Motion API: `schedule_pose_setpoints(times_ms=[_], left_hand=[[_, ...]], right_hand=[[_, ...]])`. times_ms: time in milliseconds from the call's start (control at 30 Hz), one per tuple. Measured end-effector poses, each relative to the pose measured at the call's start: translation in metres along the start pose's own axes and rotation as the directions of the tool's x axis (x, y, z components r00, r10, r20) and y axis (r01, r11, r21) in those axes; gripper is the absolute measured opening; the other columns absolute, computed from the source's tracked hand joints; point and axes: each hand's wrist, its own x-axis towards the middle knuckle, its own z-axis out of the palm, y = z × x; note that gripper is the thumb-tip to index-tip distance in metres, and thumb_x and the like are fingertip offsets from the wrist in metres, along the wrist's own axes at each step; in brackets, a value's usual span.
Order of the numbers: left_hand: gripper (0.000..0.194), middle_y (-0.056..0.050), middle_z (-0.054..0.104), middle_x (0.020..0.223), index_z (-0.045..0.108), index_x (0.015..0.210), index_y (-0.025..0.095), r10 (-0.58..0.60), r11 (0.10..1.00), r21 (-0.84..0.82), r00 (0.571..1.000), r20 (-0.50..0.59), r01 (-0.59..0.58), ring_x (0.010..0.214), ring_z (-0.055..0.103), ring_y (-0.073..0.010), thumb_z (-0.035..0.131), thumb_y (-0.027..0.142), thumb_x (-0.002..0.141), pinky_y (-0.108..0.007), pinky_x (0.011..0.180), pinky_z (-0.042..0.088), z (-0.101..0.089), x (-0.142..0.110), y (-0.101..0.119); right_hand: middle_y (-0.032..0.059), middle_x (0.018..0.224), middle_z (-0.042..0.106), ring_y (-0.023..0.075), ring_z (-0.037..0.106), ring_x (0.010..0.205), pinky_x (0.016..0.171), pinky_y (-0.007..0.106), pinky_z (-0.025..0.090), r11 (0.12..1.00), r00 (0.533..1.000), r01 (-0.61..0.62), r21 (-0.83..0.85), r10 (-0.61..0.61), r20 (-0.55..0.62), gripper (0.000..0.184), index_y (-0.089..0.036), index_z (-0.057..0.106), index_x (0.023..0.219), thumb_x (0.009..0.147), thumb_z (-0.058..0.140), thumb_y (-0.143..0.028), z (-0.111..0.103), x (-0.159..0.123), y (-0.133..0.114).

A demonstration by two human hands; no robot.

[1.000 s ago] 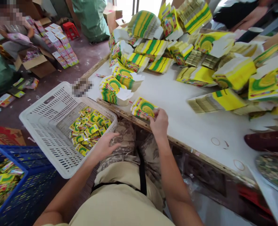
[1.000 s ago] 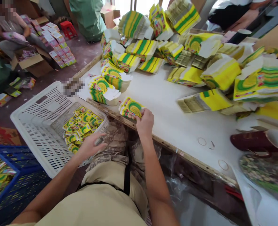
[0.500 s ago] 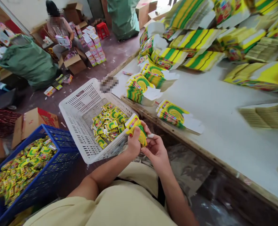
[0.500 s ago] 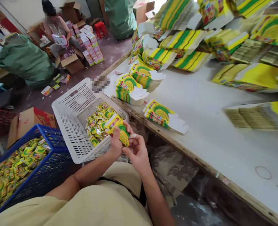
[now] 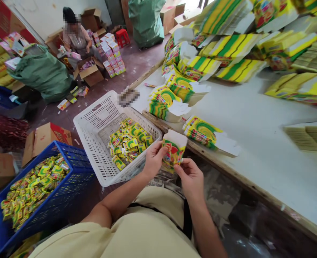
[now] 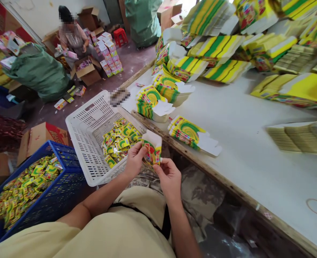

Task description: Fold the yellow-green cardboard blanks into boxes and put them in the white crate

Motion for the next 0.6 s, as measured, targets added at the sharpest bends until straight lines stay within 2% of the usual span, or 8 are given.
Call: schedule_pose_setpoints(times_ms=[100,200,300,367,433,467,533,600], left_hand=[[0.039,0.000,0.067,0.073,0.071,0.081,0.017,-0.019,0.999,0.050,1.000,0.020,0.018,0.066,0.057,-0.0138,0.069,0.056,0.080,-0.026,0.065,0.047,-0.011,0.004,0.008],[0.049,-0.008,0.071,0.110,0.068,0.114,0.020,0.063,0.991,0.111,0.990,0.127,-0.077,0.097,0.065,-0.0220,0.063,0.059,0.085,-0.033,0.085,0.050,-0.030,0.008,0.035],[0.070,-0.014,0.057,0.139,0.044,0.143,0.024,0.148,0.930,0.279,0.940,0.307,-0.238,0.124,0.056,-0.0283,0.059,0.062,0.086,-0.042,0.102,0.044,-0.047,0.012,0.062],[0.088,-0.017,0.052,0.144,0.038,0.147,0.022,0.067,0.819,0.483,0.887,0.457,-0.311,0.130,0.050,-0.0329,0.073,0.060,0.075,-0.046,0.108,0.040,-0.053,0.014,0.068],[0.102,-0.019,0.051,0.144,0.040,0.144,0.019,-0.104,0.671,0.652,0.826,0.554,-0.353,0.132,0.048,-0.0377,0.086,0.054,0.061,-0.049,0.109,0.039,-0.053,0.014,0.061],[0.100,-0.019,0.054,0.140,0.043,0.141,0.018,-0.190,0.618,0.700,0.796,0.574,-0.358,0.129,0.051,-0.0386,0.088,0.051,0.058,-0.049,0.106,0.042,-0.052,0.014,0.054],[0.083,-0.017,0.064,0.125,0.051,0.132,0.016,-0.287,0.565,0.751,0.773,0.567,-0.341,0.114,0.062,-0.0361,0.085,0.047,0.063,-0.045,0.094,0.050,-0.049,0.012,0.040],[0.066,-0.014,0.068,0.112,0.055,0.123,0.015,-0.287,0.540,0.780,0.802,0.524,-0.317,0.101,0.067,-0.0326,0.081,0.043,0.070,-0.041,0.085,0.053,-0.046,0.008,0.029]], right_hand=[[-0.0019,0.067,0.066,0.0151,0.059,0.060,0.057,0.027,0.049,0.999,0.999,0.034,-0.037,-0.035,-0.026,0.013,-0.021,0.065,0.073,0.076,0.073,-0.031,-0.007,0.000,0.003],[-0.0004,0.073,0.068,0.0171,0.061,0.068,0.067,0.030,0.049,0.952,0.978,0.187,-0.244,-0.203,-0.043,0.008,-0.022,0.067,0.077,0.079,0.073,-0.026,-0.022,0.003,0.007],[0.0033,0.084,0.072,0.0207,0.062,0.080,0.077,0.035,0.048,0.698,0.883,0.435,-0.569,-0.454,0.118,0.006,-0.022,0.069,0.081,0.087,0.067,-0.022,-0.028,0.007,0.008],[0.0042,0.086,0.073,0.0215,0.062,0.082,0.080,0.037,0.047,0.555,0.826,0.534,-0.638,-0.503,0.253,0.011,-0.023,0.069,0.083,0.091,0.062,-0.019,-0.022,0.007,0.007],[0.0026,0.085,0.073,0.0205,0.063,0.083,0.089,0.040,0.046,0.504,0.788,0.603,-0.619,-0.499,0.361,0.016,-0.024,0.068,0.086,0.093,0.057,-0.015,-0.013,0.004,0.004],[0.0018,0.087,0.073,0.0206,0.063,0.088,0.097,0.043,0.043,0.496,0.775,0.624,-0.604,-0.496,0.393,0.017,-0.025,0.068,0.087,0.093,0.056,-0.014,-0.009,0.002,0.003],[0.0037,0.105,0.072,0.0244,0.061,0.109,0.110,0.052,0.032,0.510,0.778,0.616,-0.600,-0.515,0.361,0.013,-0.027,0.068,0.096,0.091,0.061,-0.017,-0.005,-0.001,0.002],[0.0101,0.132,0.061,0.0305,0.048,0.130,0.113,0.057,0.027,0.606,0.830,0.523,-0.599,-0.522,0.197,0.033,-0.027,0.063,0.119,0.087,0.068,-0.027,-0.006,-0.002,0.003]])
